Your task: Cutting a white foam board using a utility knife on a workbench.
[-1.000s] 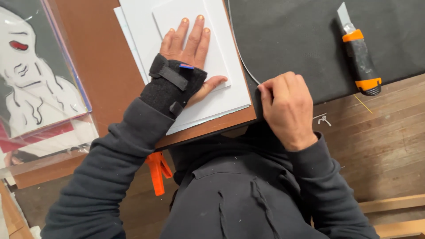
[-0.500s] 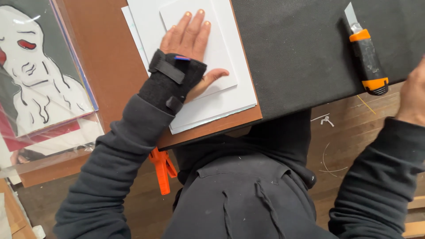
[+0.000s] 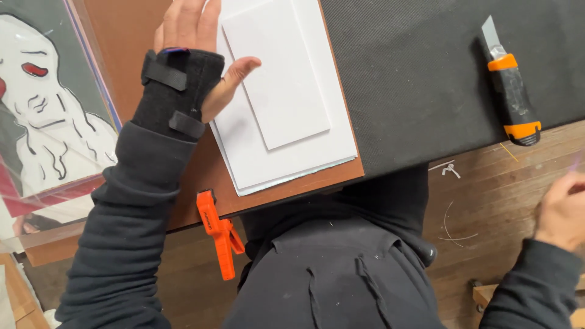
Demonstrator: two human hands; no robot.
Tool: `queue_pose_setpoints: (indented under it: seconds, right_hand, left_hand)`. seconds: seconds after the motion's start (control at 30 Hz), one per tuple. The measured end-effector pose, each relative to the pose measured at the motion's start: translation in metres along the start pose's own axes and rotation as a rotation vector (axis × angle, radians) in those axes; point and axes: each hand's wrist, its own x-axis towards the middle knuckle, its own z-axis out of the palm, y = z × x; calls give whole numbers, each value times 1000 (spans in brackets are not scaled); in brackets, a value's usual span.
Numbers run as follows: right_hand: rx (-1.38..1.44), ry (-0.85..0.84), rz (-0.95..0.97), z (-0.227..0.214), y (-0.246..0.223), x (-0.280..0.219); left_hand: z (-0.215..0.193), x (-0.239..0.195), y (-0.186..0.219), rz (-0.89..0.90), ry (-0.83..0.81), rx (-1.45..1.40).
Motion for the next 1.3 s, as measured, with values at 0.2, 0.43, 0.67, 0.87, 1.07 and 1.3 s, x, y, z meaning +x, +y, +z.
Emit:
queue_pose_setpoints:
  seconds: [0.2,0.43,0.67,0.87,1.07,1.3]
  right_hand:
    - [-288,-858,34,46,-19,-85]
    - [-287,-810,-576,-39,-159,-128]
    - [523,-1002,-217,-209,-305,-104]
    - [1435,-1456,-14,-196,-353,-118]
    - [1723,-1599,359,-189,-372,-127]
    - [1839,-1399,406,-183,-356,-138]
  left_hand:
    - [8,13,-19,34,54,12]
    - [15,44,-16,-305,-456,88]
    - [62,41,-32,-79,-69,-592]
    - [45,45,-15,-15,-2,-296]
    - [40,43,-3,-47,-15,-280]
    - [26,45,9,-83,-40,-323]
